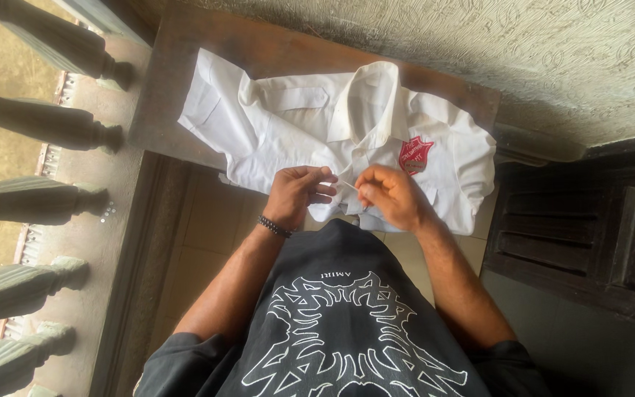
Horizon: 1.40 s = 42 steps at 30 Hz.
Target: The person sews a button onto a white shirt using a needle and thread. They repeatedly pass the needle through the button and fabric, pull the thread taut, and adjust the shirt as needed.
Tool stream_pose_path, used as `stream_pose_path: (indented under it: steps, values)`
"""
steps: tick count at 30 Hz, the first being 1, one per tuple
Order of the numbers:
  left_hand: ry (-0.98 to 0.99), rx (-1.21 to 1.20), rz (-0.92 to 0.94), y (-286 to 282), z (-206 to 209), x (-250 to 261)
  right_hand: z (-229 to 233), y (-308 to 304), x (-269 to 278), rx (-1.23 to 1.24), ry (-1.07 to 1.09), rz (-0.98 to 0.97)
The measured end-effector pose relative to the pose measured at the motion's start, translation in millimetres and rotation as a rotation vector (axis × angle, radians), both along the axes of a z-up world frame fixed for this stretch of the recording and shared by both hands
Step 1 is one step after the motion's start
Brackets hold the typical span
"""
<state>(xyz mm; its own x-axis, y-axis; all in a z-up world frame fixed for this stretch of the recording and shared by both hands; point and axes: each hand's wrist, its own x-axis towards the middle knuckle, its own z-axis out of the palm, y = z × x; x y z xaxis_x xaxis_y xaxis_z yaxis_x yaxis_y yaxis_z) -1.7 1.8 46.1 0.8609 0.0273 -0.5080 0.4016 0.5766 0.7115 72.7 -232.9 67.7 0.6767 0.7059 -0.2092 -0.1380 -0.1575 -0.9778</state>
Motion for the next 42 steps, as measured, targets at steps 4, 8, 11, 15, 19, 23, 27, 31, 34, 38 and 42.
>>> stream_pose_path:
  steps: [4, 8, 11, 15, 19, 23, 27, 31, 34, 38, 42]
  values:
    - [0.069, -0.022, 0.053, -1, -7, 0, 3, 5, -27, 0.051, 0.12, 0.07]
    - [0.191, -0.056, 0.029, 4, 0, -17, 4, 11, -48, 0.122, 0.11, 0.05]
    - [0.304, -0.092, -0.242, 5, 9, -27, 4, 14, -59, 0.128, 0.125, 0.057]
    - [0.137, -0.13, -0.218, -8, 7, -31, 1, 16, -70, 0.102, 0.139, 0.103]
    - [0.047, -0.306, -0.032, -12, -6, -28, 0, 11, -72, 0.111, 0.144, 0.101]
    - [0.019, -0.134, 0.045, -8, -9, -31, 3, 9, -70, -0.027, -0.009, -0.103]
    - [-0.005, 0.257, -0.074, -5, 10, -32, 12, 10, -58, -0.211, -0.383, -0.288]
    - [-0.08, 0.617, -0.19, -1, 40, -33, 15, 29, -38, -0.218, -0.724, -0.26]
    - [-0.143, 0.789, -0.263, 4, 61, -31, 15, 41, -21, -0.282, -0.774, -0.153]
    - [-0.142, 0.91, -0.294, 13, 71, -27, 6, 43, -4, -0.109, -0.781, 0.059]
    - [-0.169, 0.834, -0.226, 23, 61, -17, -11, 33, 7, 0.159, -0.37, 0.09]
